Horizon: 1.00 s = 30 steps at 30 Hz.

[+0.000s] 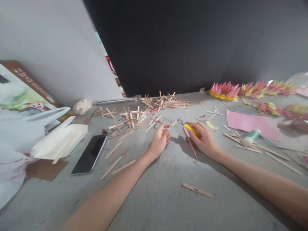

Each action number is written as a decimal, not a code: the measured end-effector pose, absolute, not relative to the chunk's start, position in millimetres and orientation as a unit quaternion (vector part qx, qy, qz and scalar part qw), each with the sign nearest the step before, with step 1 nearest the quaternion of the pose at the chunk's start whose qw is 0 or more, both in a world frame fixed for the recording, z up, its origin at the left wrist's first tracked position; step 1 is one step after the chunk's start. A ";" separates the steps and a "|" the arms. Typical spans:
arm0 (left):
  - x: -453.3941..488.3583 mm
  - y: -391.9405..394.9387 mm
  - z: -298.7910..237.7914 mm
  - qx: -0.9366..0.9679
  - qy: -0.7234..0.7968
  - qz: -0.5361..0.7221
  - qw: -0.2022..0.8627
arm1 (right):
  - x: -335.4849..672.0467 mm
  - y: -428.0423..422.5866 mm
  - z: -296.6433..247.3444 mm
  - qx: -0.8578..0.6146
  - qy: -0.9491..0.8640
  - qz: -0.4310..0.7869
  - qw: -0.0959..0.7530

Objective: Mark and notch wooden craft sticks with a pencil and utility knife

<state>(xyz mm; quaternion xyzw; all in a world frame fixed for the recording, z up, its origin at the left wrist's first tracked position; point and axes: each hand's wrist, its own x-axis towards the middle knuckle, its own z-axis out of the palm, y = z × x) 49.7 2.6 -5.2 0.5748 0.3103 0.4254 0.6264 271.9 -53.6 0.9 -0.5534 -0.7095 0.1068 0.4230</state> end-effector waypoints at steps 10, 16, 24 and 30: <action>48.8 0.6 -4.9 0.558 0.304 0.457 0.622 | 275.5 -54.9 -2.1 -0.527 -0.731 0.121 0.416; 48.6 0.1 -6.7 0.576 0.312 0.457 0.602 | 274.4 -57.8 -5.0 -0.532 -0.695 0.206 0.438; 51.6 -2.8 -4.1 0.571 0.304 0.438 0.624 | 269.3 -57.2 -6.5 -0.502 -0.619 0.373 0.476; 47.6 -9.5 1.4 0.656 0.280 0.323 0.623 | 272.0 -56.8 -0.8 -0.511 -0.654 0.274 0.485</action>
